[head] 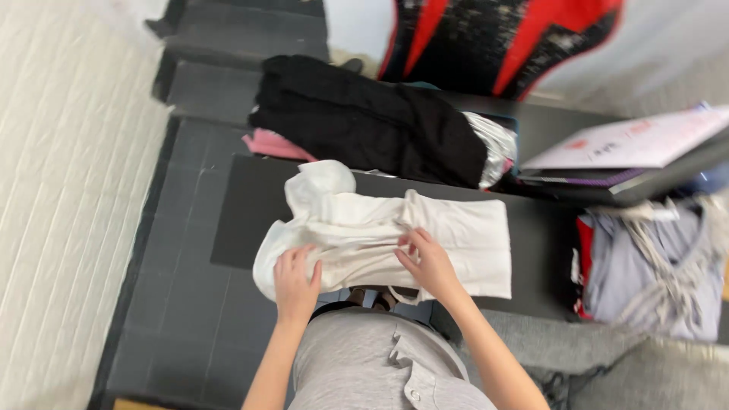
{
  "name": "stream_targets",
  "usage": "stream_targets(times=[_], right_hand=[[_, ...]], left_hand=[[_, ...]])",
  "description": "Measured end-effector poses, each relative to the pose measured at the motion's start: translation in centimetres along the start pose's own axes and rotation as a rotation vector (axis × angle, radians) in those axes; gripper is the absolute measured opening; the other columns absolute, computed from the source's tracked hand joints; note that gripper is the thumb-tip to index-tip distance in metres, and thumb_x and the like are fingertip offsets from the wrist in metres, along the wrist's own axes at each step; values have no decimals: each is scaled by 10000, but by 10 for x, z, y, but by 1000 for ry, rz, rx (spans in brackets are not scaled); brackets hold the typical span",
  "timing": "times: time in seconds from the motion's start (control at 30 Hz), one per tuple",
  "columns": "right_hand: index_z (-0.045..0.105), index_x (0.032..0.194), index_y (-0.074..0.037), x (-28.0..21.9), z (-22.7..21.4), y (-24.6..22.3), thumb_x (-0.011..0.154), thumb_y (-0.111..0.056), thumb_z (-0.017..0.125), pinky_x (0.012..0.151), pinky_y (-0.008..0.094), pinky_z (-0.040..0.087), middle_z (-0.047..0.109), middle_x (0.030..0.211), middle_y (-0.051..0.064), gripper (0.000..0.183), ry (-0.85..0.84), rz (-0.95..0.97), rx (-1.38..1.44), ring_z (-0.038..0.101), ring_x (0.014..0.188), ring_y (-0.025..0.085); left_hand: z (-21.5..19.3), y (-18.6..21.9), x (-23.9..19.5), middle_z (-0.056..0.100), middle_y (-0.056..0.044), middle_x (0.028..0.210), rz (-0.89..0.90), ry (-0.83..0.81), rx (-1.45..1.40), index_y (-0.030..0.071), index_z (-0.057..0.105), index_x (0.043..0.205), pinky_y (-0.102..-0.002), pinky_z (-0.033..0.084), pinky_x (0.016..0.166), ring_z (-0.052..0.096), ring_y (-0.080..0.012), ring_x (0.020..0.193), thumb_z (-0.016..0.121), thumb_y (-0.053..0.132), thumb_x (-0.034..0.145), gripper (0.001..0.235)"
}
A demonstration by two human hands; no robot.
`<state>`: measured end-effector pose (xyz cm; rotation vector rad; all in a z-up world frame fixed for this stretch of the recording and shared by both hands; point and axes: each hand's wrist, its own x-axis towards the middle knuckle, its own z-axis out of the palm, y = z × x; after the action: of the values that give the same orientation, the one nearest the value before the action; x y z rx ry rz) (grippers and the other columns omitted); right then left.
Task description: Folding various clothing items and packing them into a cardboard box
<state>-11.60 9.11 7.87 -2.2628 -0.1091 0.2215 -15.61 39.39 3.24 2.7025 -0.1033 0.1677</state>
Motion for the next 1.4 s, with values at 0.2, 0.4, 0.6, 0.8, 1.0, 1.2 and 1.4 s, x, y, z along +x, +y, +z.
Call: stream_targets(times=[0.2,0.4,0.6,0.8,1.0,1.2,1.4], right_hand=[[585,1251,-117,105,53,-58,872,-278,814,802,544,605,629,1168,103,471,-98,-262,-180,724,987,360],[441,1456,-134,181,130,-91,790,-588,840,987,598,559,572,1342,161,899,-232,-114,-356,574,1329,382],[517,1311,-132,196,200,-81,713,-376,888,879,550,595,599,1212,116,745,-332,-280,-660,630,1201,356],[691,1196,-121,200,142,-73,822,-209,791,806,519,614,693,1106,99,397,-474,-394,-402,731,1022,361],[689,1106,-116,166,-47,-90,840,25,605,849,282,506,700,1072,32,313,-388,-482,189,663,987,143],[684,1145,-78,96,-165,6,859,-79,717,989,352,499,662,1058,-6,288,-148,-251,534,590,1045,139],[644,1030,-72,35,-176,135,888,18,757,917,282,496,665,1076,18,203,222,-24,621,590,978,102]], left_hand=[[-43,7,-53,444,-107,1355,-587,270,35,155,471,1497,-558,474,1053,498,-343,1292,814,384,847,769],[-76,24,-39,403,-342,1507,-1038,-10,-816,-1,199,1605,-561,546,1009,588,-488,1299,720,611,927,1051],[-42,25,-40,523,-303,1430,-1000,32,-781,3,291,1517,-473,609,945,693,-396,1174,810,417,914,897],[-67,53,-30,732,-207,1109,-717,-35,-723,11,673,1154,-489,571,907,710,-335,1118,780,291,944,366],[-88,108,-7,745,-3,951,-304,-298,-1009,102,713,1131,-278,463,717,636,-110,811,752,202,901,254],[-43,209,35,746,-113,1093,148,-682,-1074,69,688,1179,-448,571,949,724,-293,1097,798,218,883,349],[57,261,42,657,-290,1082,508,-771,-953,-7,587,1192,-563,542,909,654,-504,1097,784,301,853,499]])
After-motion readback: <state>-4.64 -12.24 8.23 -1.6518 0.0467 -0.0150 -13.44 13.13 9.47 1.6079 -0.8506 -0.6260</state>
